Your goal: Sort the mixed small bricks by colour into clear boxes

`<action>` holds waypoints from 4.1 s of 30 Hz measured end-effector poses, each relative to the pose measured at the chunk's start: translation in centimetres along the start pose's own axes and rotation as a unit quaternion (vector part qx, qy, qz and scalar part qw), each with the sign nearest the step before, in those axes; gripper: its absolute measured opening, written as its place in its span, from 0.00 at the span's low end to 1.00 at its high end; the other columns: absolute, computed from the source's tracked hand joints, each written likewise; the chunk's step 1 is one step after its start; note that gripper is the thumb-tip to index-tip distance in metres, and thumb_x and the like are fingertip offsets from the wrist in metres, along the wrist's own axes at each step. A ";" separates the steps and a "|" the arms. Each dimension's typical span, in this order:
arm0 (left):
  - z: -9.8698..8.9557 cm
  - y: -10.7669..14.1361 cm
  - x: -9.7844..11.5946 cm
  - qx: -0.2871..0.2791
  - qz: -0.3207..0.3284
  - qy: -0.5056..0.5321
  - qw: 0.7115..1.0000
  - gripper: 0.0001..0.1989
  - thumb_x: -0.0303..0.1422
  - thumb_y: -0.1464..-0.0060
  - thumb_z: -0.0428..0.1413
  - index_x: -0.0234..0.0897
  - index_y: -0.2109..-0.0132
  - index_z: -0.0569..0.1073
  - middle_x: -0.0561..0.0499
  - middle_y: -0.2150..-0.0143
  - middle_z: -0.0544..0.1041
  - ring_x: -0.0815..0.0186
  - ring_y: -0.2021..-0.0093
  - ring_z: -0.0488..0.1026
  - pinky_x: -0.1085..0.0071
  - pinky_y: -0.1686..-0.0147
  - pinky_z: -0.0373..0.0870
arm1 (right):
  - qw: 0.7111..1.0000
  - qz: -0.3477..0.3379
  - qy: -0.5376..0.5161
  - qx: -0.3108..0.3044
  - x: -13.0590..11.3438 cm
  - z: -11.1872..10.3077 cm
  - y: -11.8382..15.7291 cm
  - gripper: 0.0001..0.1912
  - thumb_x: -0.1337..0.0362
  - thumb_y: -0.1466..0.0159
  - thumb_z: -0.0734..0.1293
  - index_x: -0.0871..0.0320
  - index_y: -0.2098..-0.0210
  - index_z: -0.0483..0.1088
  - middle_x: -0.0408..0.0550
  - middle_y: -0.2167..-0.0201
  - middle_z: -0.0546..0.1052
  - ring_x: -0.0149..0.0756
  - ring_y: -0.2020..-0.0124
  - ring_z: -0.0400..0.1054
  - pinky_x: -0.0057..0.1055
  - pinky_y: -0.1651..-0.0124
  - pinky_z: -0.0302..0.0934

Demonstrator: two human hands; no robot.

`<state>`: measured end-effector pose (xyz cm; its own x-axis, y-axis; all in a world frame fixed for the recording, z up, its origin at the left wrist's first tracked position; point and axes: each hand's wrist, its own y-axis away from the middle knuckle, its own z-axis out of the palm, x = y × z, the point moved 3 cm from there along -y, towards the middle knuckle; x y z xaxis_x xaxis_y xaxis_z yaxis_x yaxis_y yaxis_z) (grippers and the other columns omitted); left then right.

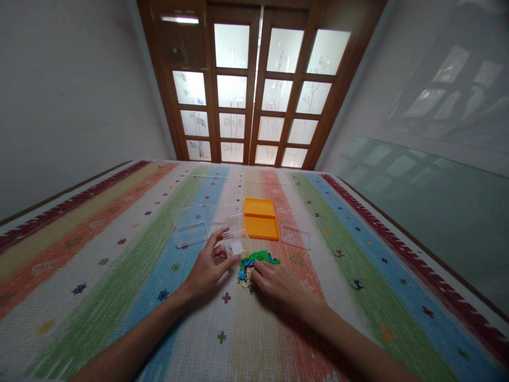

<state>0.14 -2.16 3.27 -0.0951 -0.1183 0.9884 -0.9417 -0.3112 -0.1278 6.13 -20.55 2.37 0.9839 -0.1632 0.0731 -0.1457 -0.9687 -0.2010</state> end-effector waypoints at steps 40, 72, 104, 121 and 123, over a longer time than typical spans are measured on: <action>0.8 0.3 -0.3 -0.068 -0.047 0.058 0.995 0.35 0.33 0.51 0.66 0.43 0.37 0.62 0.43 0.42 0.67 0.72 0.65 0.72 0.66 0.57 0.72 | 0.996 0.061 -0.044 -0.048 4.3 -4.2 -5.6 0.15 0.75 0.36 0.65 0.58 0.53 0.77 0.53 0.55 0.76 0.34 0.65 0.68 0.28 0.70 0.48; 0.0 0.0 -0.5 -0.014 -0.044 0.045 0.998 0.38 0.35 0.52 0.67 0.43 0.37 0.62 0.42 0.40 0.64 0.74 0.65 0.72 0.70 0.61 0.72 | 0.974 -0.011 -0.224 -0.043 2.2 -3.3 -0.5 0.05 0.71 0.36 0.67 0.59 0.62 0.75 0.47 0.62 0.76 0.31 0.66 0.66 0.27 0.64 0.56; 0.0 0.1 0.1 -0.020 -0.035 0.041 0.998 0.37 0.34 0.51 0.66 0.44 0.36 0.61 0.43 0.41 0.64 0.75 0.68 0.70 0.69 0.62 0.72 | 0.955 -0.010 -0.296 -0.008 2.1 -3.1 -0.7 0.08 0.71 0.35 0.64 0.60 0.63 0.76 0.47 0.68 0.79 0.31 0.69 0.69 0.27 0.63 0.60; -0.1 -0.1 -0.5 -0.027 -0.027 0.039 0.999 0.37 0.35 0.51 0.66 0.44 0.36 0.61 0.45 0.43 0.63 0.78 0.69 0.68 0.71 0.64 0.70 | 0.959 -0.002 -0.284 -0.021 2.6 -2.0 -0.5 0.07 0.70 0.35 0.65 0.59 0.64 0.76 0.47 0.70 0.79 0.32 0.71 0.70 0.27 0.65 0.59; -0.2 -0.1 -0.6 -0.024 -0.027 0.035 0.999 0.37 0.35 0.51 0.66 0.44 0.36 0.61 0.45 0.43 0.64 0.77 0.69 0.69 0.70 0.63 0.71 | 0.956 -0.007 -0.294 -0.011 2.5 -2.1 -0.5 0.08 0.70 0.35 0.64 0.58 0.62 0.76 0.47 0.68 0.80 0.32 0.69 0.70 0.27 0.64 0.60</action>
<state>0.19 -1.92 2.73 -0.0645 -0.0356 0.9973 -0.9605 -0.2688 -0.0717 8.46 -20.86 4.71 0.8724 -0.0235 -0.4883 -0.1285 -0.9747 -0.1828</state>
